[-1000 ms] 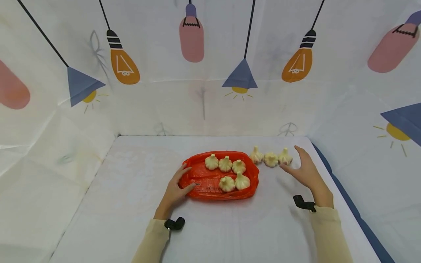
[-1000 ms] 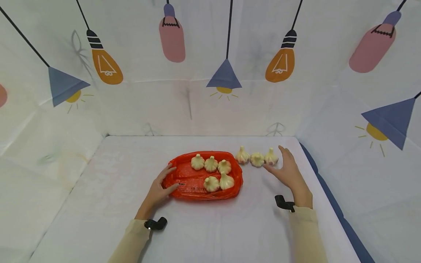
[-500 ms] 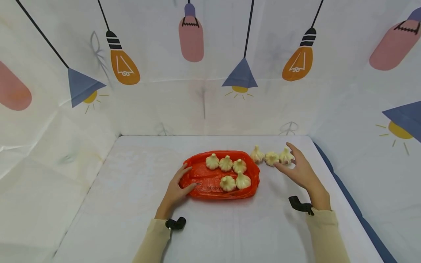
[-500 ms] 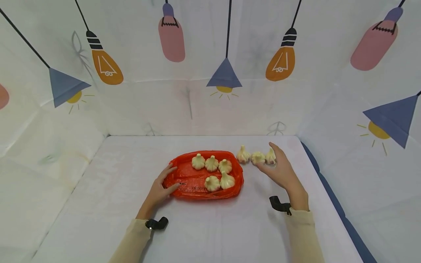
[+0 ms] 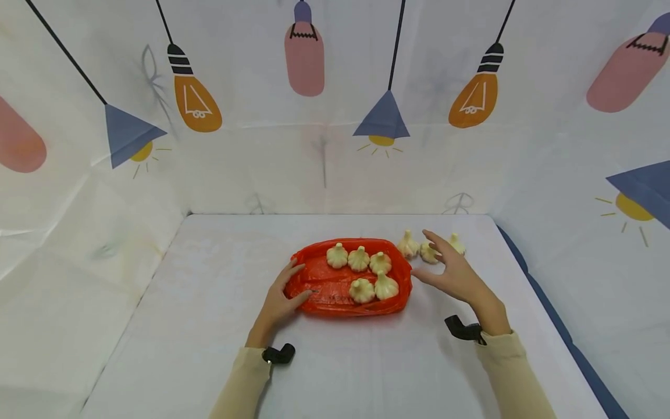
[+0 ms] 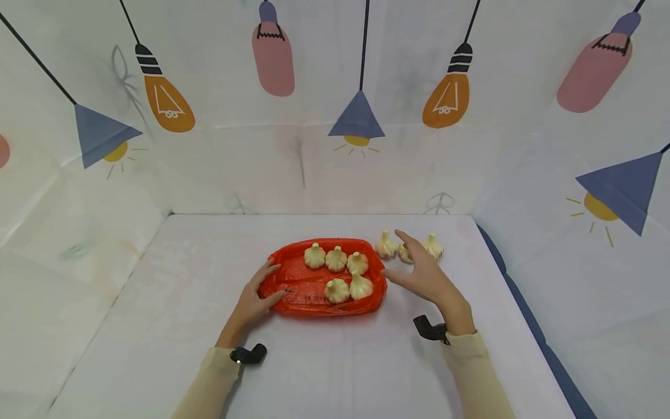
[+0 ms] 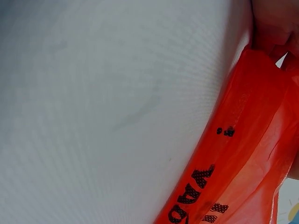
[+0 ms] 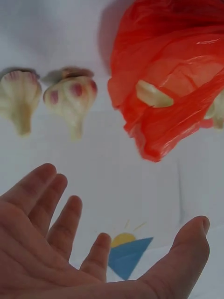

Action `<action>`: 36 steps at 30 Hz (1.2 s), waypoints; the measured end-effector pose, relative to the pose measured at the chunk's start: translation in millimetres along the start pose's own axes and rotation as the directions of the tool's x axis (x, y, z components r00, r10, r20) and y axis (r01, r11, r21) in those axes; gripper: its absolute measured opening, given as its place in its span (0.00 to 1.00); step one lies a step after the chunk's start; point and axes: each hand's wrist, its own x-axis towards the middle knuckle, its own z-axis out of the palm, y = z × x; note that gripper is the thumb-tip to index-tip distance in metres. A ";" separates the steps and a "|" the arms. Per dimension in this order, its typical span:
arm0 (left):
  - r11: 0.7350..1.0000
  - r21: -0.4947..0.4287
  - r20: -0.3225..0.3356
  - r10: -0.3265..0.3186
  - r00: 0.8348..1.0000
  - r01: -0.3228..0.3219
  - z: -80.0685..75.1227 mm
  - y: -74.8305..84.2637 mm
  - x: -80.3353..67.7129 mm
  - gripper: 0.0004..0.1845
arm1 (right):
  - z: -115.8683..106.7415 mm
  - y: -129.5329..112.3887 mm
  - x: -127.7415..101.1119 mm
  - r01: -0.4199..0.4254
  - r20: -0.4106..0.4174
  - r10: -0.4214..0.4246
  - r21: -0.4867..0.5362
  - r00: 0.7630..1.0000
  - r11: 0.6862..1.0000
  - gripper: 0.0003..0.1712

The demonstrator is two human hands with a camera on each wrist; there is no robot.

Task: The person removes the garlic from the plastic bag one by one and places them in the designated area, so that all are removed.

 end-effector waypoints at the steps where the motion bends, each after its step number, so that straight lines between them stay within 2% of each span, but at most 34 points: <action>1: 1.000 -0.001 0.001 0.000 1.000 0.000 0.1 0.2 -0.1 0.36 | 2.4 -1.6 1.1 0.007 0.009 -0.007 -0.006 1.000 1.000 0.56; 7: 1.000 -0.005 0.004 0.003 1.000 -0.003 0.0 -0.5 -0.1 0.37 | 11.3 -11.0 4.3 0.023 0.060 -0.022 -0.012 0.998 1.000 0.55; 14: 1.000 -0.012 -0.002 0.013 1.000 -0.013 -0.1 -0.4 -1.9 0.37 | 15.3 -21.1 7.8 0.100 0.086 -0.097 -0.032 0.992 0.995 0.55; 19: 1.000 -0.010 -0.004 0.019 1.000 -0.019 0.4 -0.5 -2.2 0.37 | 18.7 -26.1 13.9 0.085 0.115 -0.082 -0.019 0.990 0.996 0.54; 29: 1.000 0.006 0.001 0.009 1.000 -0.009 -0.6 -0.3 -0.9 0.38 | 32.0 -33.6 35.2 0.109 0.152 -0.107 -0.002 0.983 0.994 0.51; 36: 1.000 0.015 0.006 0.010 1.000 -0.010 -0.8 1.7 -0.3 0.37 | 38.7 -45.7 49.2 0.131 0.183 -0.120 -0.050 0.976 0.990 0.50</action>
